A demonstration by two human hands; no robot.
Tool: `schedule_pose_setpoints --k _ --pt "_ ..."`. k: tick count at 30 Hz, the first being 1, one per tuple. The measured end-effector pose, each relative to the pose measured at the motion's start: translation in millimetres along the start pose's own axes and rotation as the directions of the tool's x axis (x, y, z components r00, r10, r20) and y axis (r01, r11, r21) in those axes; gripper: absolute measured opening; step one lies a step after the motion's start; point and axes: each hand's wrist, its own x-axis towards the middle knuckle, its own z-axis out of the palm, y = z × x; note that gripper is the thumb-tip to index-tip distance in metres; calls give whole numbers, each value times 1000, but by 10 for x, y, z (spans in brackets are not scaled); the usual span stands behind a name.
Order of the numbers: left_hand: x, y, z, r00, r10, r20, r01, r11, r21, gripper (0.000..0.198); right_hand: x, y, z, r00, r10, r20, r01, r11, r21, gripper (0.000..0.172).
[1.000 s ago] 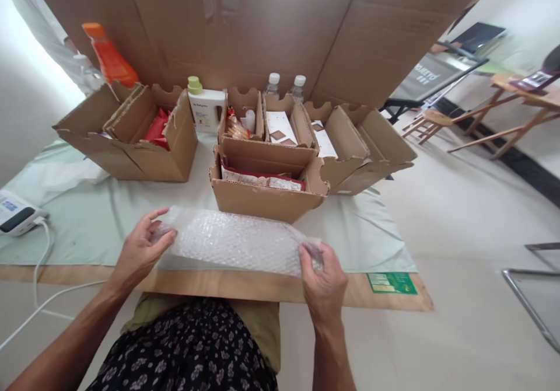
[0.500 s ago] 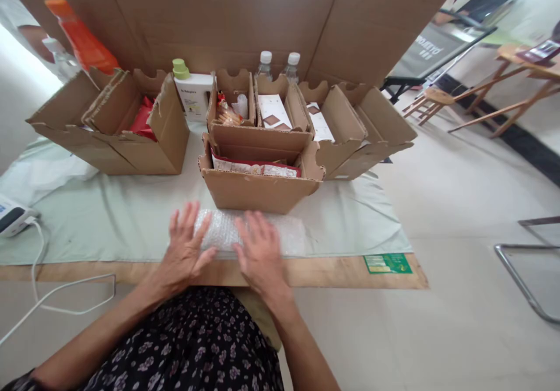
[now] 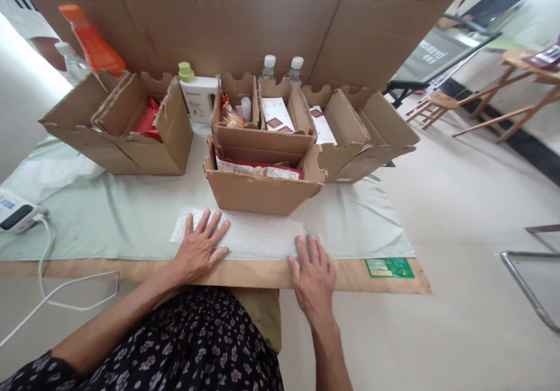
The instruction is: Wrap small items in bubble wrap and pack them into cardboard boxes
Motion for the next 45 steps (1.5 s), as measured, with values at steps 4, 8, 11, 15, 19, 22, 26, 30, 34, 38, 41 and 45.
schedule_pose_setpoints --k 4,8,11,15,19,22,26,30,34,38,41,45 --pt "-15 134 -135 994 -10 -108 3 998 -59 56 43 -50 -238 983 118 -143 -114 993 38 47" --pt "-7 325 -246 959 101 -266 -130 987 -95 49 428 -813 -311 970 -226 -90 241 945 221 40" --pt "-12 247 -179 978 57 -199 -75 994 -83 47 678 -1234 -125 907 -413 79 378 883 277 42" --pt "-143 -75 -57 993 -84 -78 85 996 12 51 610 -1091 108 925 -361 115 326 913 247 45" --pt "-319 -293 -94 985 -155 -78 159 986 44 51 318 -531 80 962 -267 59 254 952 174 46" --pt "-374 -430 -171 950 -283 -130 294 954 67 52 232 -141 -1 998 -69 -14 70 991 114 46" --pt "-326 -519 -183 889 -407 -209 425 904 48 53 412 56 29 981 177 -84 -169 982 87 52" --pt "-275 -445 -120 883 -390 -261 380 921 -93 28 591 -82 60 981 190 -27 -175 945 277 45" --pt "-315 -547 -238 851 -443 -283 388 892 -230 18 361 -292 -165 954 296 51 -265 753 603 39" --pt "-78 -853 -592 762 -555 -333 491 831 -262 28 -68 -836 -412 937 243 252 -344 496 797 51" --pt "373 -987 -786 749 -553 -365 503 833 -230 43 -254 -1402 -379 918 78 389 -385 409 827 67" --pt "706 -918 -735 767 -523 -371 492 851 -184 68 -317 -1772 -177 924 29 382 -354 446 822 66"
